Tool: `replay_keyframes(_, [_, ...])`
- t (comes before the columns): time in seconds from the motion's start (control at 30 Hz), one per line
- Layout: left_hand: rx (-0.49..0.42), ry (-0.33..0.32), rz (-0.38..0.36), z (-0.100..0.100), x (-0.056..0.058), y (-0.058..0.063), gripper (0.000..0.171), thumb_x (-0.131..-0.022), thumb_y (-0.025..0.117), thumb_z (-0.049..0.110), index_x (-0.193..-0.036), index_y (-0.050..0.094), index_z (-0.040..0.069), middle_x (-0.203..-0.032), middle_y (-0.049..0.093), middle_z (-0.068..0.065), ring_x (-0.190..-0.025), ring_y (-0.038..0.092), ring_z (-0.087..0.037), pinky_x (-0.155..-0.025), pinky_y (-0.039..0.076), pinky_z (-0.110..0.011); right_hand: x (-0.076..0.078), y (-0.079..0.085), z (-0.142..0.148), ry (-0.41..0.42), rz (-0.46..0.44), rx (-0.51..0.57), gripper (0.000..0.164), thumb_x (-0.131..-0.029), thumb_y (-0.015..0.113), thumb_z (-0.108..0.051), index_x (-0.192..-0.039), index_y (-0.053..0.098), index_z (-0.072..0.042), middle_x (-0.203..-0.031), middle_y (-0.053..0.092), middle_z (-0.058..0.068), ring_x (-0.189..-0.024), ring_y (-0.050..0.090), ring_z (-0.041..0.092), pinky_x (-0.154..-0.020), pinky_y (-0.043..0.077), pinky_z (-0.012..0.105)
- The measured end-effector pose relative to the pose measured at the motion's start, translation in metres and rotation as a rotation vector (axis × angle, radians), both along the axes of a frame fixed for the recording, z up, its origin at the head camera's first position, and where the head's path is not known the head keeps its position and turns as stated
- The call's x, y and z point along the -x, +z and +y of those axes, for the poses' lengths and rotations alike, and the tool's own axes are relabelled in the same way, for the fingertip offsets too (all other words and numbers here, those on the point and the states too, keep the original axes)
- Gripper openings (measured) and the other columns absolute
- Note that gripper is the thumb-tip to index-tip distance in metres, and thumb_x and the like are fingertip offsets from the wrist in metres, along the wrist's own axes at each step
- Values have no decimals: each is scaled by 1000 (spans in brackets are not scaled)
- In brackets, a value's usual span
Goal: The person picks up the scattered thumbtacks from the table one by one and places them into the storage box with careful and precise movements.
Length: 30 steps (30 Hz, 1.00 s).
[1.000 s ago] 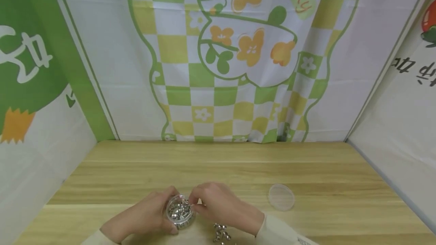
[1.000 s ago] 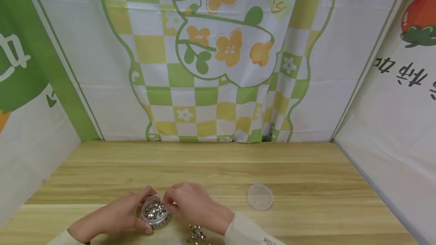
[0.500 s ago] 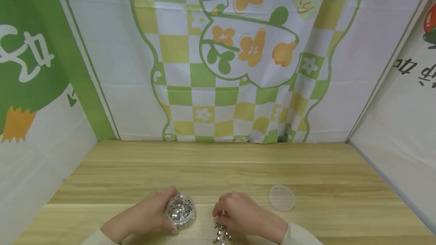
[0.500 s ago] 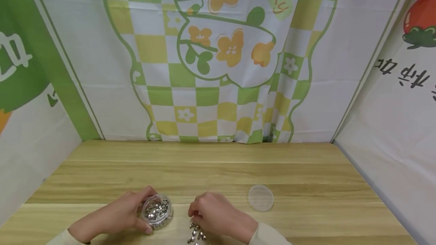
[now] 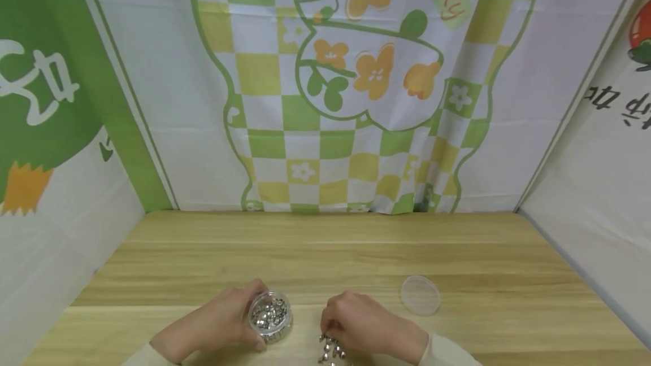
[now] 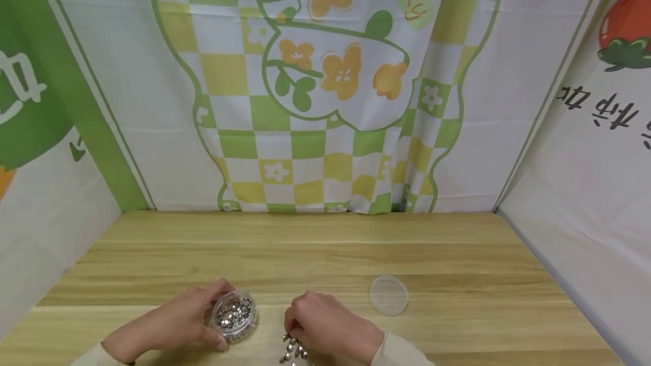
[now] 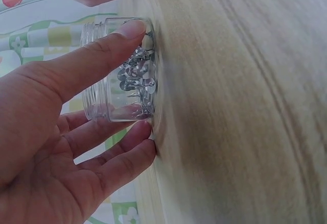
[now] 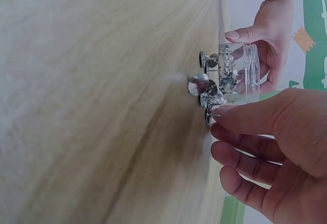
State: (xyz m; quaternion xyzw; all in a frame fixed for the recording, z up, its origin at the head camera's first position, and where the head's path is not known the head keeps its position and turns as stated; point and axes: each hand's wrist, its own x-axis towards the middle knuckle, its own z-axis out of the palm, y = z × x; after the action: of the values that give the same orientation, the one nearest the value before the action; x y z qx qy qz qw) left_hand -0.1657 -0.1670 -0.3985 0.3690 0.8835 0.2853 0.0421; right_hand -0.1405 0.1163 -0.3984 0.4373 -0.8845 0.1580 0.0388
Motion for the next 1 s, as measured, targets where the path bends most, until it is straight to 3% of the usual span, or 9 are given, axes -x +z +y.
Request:
replay_keyframes(0.4, [13,11,-24,0,1,1,69,-55,88,37,-109,52,11,-104,71,-15,-91,64,-34,-81,55,-62,3,3,-3,3,1,-5,11,-76,77,-8,-77,74,-19,-73,69,-11,-66,55,-7,-63,52,9])
replay_keyframes(0.67, [9,14,-10,1,2,0,68,-55,88,34,-108,53,11,-102,71,-13,-90,64,-32,-81,56,-59,8,18,-10,11,23,28,13,-78,72,-5,-78,73,-18,-75,68,-11,-68,54,-5,-60,50,9])
replay_keyframes(1.0, [16,1,-14,1,3,0,67,-56,88,36,-108,53,12,-102,71,-8,-90,66,-25,-80,58,-51,14,37,-50,30,129,43,9,-79,74,-9,-81,74,-18,-77,69,-10,-68,57,-3,-63,52,10])
